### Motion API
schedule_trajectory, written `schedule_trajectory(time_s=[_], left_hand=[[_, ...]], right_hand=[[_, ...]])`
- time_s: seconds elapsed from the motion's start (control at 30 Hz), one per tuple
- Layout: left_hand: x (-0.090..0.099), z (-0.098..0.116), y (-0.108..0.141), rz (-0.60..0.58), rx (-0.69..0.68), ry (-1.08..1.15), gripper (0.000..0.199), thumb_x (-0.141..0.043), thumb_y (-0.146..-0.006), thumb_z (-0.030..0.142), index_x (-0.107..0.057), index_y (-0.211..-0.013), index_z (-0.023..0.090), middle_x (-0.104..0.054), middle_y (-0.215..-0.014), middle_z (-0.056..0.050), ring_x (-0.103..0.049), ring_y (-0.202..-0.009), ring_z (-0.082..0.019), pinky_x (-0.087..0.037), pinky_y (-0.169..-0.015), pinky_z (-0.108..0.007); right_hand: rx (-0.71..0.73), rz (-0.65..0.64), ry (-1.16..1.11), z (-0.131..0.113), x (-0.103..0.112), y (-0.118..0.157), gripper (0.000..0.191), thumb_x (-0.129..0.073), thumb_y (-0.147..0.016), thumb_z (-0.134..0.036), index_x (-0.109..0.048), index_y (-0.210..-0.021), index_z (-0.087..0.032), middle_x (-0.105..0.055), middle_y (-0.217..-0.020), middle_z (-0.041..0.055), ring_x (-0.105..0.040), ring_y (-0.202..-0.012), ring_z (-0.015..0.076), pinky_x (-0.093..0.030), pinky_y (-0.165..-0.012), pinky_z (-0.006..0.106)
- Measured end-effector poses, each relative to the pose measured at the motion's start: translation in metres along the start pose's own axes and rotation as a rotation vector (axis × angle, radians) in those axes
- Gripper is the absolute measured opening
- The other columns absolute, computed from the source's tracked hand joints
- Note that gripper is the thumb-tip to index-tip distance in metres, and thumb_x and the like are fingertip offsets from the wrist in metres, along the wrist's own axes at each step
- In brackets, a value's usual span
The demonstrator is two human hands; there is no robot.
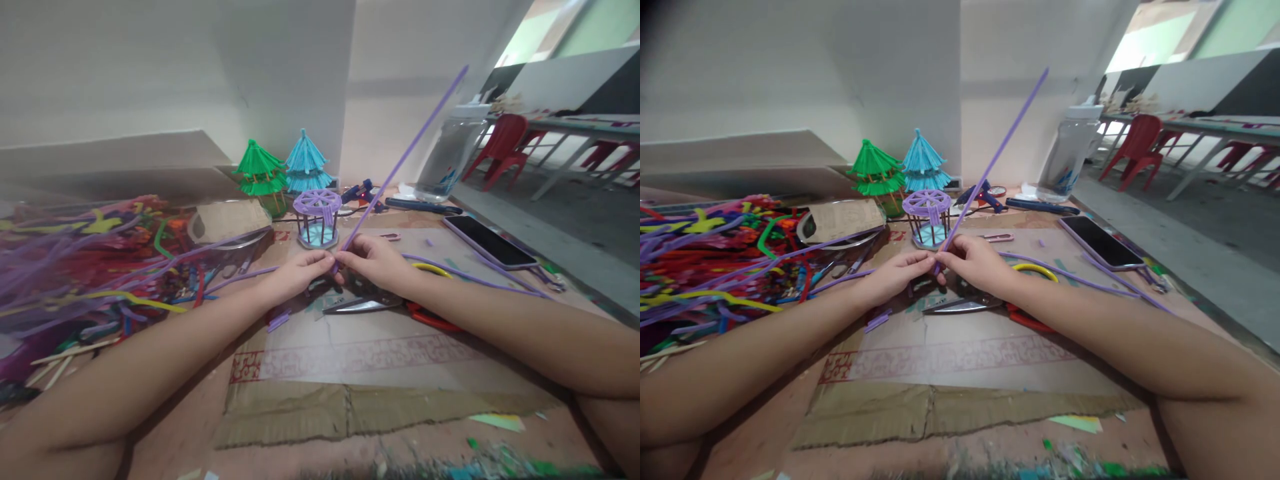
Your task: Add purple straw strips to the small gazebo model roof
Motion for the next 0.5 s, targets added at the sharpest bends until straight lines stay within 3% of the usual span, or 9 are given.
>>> schedule_trajectory(time_s=[0.27, 0.37, 0.5], left_hand=[[0.005, -0.003, 0.002, 0.087, 0.026, -0.107, 0.030, -0.068, -0.081, 0.042, -0.068, -0.086, 0.013, -0.077, -0.085, -0.008, -0.071, -0.083, -0.018, -0.052, -0.083, -0.031], [0.007, -0.009, 0.002, 0.106, 0.066, -0.063, 0.033, -0.070, -0.079, 0.045, -0.067, -0.087, 0.013, -0.077, -0.085, -0.008, -0.072, -0.082, -0.020, -0.053, -0.080, -0.031], [0.008, -0.018, 0.001, 0.122, 0.125, 0.015, 0.035, -0.073, -0.076, 0.046, -0.064, -0.085, 0.013, -0.077, -0.085, -0.010, -0.073, -0.081, -0.020, -0.053, -0.079, -0.030]], right_hand=[[0.065, -0.029, 0.123, -0.013, 0.001, -0.001, 0.024, -0.059, -0.085, -0.036, -0.068, -0.093, -0.016, -0.070, -0.082, 0.0047, -0.062, -0.074, 0.0180, -0.046, -0.065, 0.029], [0.092, -0.091, 0.180, -0.023, 0.014, -0.001, 0.028, -0.058, -0.086, -0.037, -0.063, -0.103, -0.016, -0.069, -0.085, 0.0047, -0.062, -0.075, 0.0180, -0.047, -0.065, 0.029], [0.107, -0.251, 0.433, -0.030, 0.037, 0.017, 0.028, -0.052, -0.090, -0.042, -0.064, -0.100, -0.018, -0.069, -0.091, 0.0060, -0.063, -0.080, 0.0194, -0.046, -0.067, 0.030]])
Point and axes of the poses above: each hand's wrist, its own y-axis away from the middle knuckle, its own x-axis out of the back of the hand, z = x × y, the point moved 10 cm from there along -y, towards the middle knuckle
